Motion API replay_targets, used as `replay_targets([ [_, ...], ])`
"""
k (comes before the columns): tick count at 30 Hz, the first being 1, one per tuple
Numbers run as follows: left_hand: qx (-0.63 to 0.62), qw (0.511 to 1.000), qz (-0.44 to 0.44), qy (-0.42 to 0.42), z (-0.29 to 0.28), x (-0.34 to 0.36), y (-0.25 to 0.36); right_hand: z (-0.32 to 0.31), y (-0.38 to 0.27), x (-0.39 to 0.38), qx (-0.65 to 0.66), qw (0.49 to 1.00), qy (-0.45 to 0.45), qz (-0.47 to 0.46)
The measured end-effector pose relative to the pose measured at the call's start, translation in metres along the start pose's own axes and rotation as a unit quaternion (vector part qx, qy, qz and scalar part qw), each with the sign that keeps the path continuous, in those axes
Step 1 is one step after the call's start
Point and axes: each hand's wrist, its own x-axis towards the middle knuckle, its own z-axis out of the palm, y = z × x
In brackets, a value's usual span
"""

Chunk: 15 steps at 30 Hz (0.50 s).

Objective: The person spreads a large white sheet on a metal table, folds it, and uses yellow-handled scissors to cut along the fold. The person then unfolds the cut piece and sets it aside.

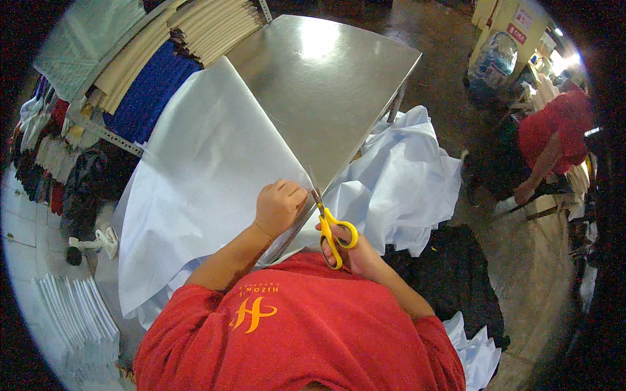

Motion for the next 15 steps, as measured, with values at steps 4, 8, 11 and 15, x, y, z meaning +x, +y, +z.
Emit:
replay_targets([
  [4,-0.008,1.0,0.002,0.01,-0.002,-0.002,0.002,0.005,0.001,-0.005,-0.025,0.999,0.013,-0.024],
  [8,-0.014,1.0,0.003,0.006,-0.004,-0.005,0.002,0.007,0.001,-0.008,-0.046,0.998,0.004,-0.038],
  [11,-0.027,1.0,0.006,0.006,-0.006,-0.006,0.004,0.006,0.001,-0.009,-0.027,0.999,-0.015,-0.035],
  [15,-0.041,0.999,0.008,0.009,-0.011,-0.008,0.009,0.006,0.003,-0.01,0.007,0.999,-0.039,-0.032],
])
